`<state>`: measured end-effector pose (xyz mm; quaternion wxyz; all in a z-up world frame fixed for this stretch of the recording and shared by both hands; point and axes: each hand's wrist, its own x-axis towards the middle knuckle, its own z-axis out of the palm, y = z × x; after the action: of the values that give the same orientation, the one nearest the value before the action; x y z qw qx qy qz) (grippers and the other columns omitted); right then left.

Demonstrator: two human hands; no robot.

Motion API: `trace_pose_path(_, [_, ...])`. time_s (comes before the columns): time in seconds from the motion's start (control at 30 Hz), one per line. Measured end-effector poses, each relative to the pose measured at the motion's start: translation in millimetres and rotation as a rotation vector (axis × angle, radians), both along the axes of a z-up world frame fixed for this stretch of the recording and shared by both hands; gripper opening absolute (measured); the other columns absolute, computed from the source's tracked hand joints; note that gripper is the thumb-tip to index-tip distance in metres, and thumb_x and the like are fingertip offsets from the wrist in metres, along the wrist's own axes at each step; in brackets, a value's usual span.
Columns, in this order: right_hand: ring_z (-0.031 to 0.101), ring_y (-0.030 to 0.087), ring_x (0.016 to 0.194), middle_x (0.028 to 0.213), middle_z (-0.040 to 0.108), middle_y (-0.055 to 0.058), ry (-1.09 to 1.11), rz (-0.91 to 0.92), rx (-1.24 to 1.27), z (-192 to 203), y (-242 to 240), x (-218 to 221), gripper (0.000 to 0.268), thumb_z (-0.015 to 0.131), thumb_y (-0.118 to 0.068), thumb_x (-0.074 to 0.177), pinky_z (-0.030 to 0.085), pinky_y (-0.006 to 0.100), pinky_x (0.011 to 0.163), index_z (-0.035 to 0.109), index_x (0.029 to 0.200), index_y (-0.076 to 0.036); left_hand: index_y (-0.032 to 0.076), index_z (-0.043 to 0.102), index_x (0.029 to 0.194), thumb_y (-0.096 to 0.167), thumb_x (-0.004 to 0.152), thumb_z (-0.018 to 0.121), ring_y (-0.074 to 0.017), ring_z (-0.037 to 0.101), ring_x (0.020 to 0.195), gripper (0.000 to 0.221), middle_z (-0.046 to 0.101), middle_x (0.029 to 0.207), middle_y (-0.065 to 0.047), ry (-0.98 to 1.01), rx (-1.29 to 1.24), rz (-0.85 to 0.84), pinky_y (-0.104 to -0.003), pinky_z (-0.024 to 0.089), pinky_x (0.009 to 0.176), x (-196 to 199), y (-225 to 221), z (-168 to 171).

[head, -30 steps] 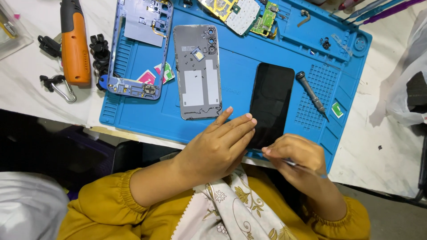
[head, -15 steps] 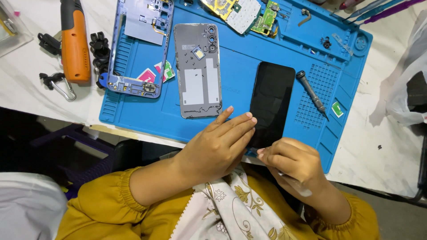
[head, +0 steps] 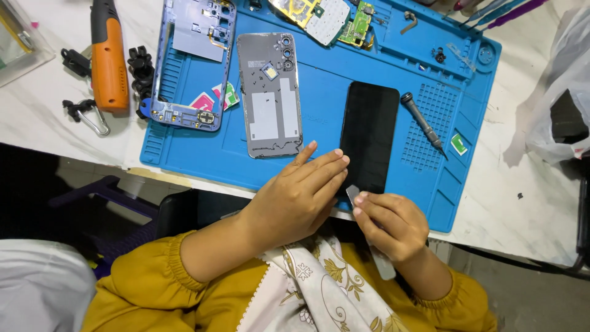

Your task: Repairing a smartphone by prying the screen or frame using specialized tools

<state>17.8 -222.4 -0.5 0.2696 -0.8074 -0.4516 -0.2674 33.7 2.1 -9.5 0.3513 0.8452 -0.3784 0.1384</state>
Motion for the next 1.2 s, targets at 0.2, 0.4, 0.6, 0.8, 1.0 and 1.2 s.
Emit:
trace_pose_path(0.2, [0.076,0.028,0.086,0.092,0.075,0.016,0.664,-0.161,0.242,21,-12,-1,0.007,0.072,0.004,0.091,0.061,0.034,0.082,0.067,0.091,-0.001,-0.011,0.064,0.125,-0.002,0.096,0.056,-0.0388,0.058,0.133,0.031,0.064,0.135,-0.025,-0.004,-0.015,-0.022,-0.058,0.037,0.121,2,1,1])
trace_pose_path(0.4, [0.077,0.022,0.083,0.089,0.077,0.011,0.765,-0.111,0.168,28,-14,11,0.007,0.075,0.001,0.088,0.061,0.028,0.079,0.07,0.09,-0.004,-0.012,0.063,0.126,-0.001,0.096,0.056,-0.0393,0.058,0.133,0.033,0.064,0.135,-0.025,-0.008,-0.001,-0.028,-0.059,0.037,0.12,2,1,1])
trace_pose_path(0.6, [0.077,0.021,0.083,0.09,0.077,0.011,0.816,-0.086,0.172,26,-19,15,0.007,0.076,0.001,0.087,0.061,0.027,0.08,0.071,0.09,-0.003,-0.012,0.064,0.125,-0.002,0.095,0.056,-0.0392,0.057,0.134,0.032,0.064,0.135,-0.025,-0.01,0.002,-0.028,-0.058,0.037,0.12,2,2,4])
trace_pose_path(0.8, [0.077,0.021,0.084,0.091,0.077,0.01,0.823,-0.08,0.168,27,-19,15,0.007,0.075,0.001,0.088,0.061,0.026,0.081,0.071,0.091,-0.004,-0.011,0.064,0.123,-0.002,0.096,0.055,-0.0391,0.057,0.133,0.03,0.064,0.134,-0.024,-0.004,-0.011,-0.027,-0.059,0.038,0.12,2,1,4])
trace_pose_path(1.0, [0.077,0.027,0.079,0.089,0.076,0.012,0.642,0.024,0.07,35,-10,17,0.006,0.071,0.004,0.09,0.061,0.035,0.075,0.067,0.088,0.0,-0.011,0.065,0.122,-0.003,0.096,0.055,-0.0386,0.057,0.133,0.029,0.065,0.133,-0.024,-0.013,-0.011,-0.022,-0.059,0.039,0.119,2,1,6])
trace_pose_path(1.2, [0.072,0.034,0.081,0.092,0.074,0.02,0.158,0.068,-0.084,24,-3,-2,0.01,0.072,0.006,0.09,0.061,0.04,0.065,0.064,0.084,0.004,-0.012,0.065,0.124,-0.003,0.097,0.056,-0.0377,0.06,0.13,0.029,0.067,0.131,-0.024,-0.032,-0.02,0.004,-0.057,0.041,0.118,2,-1,4])
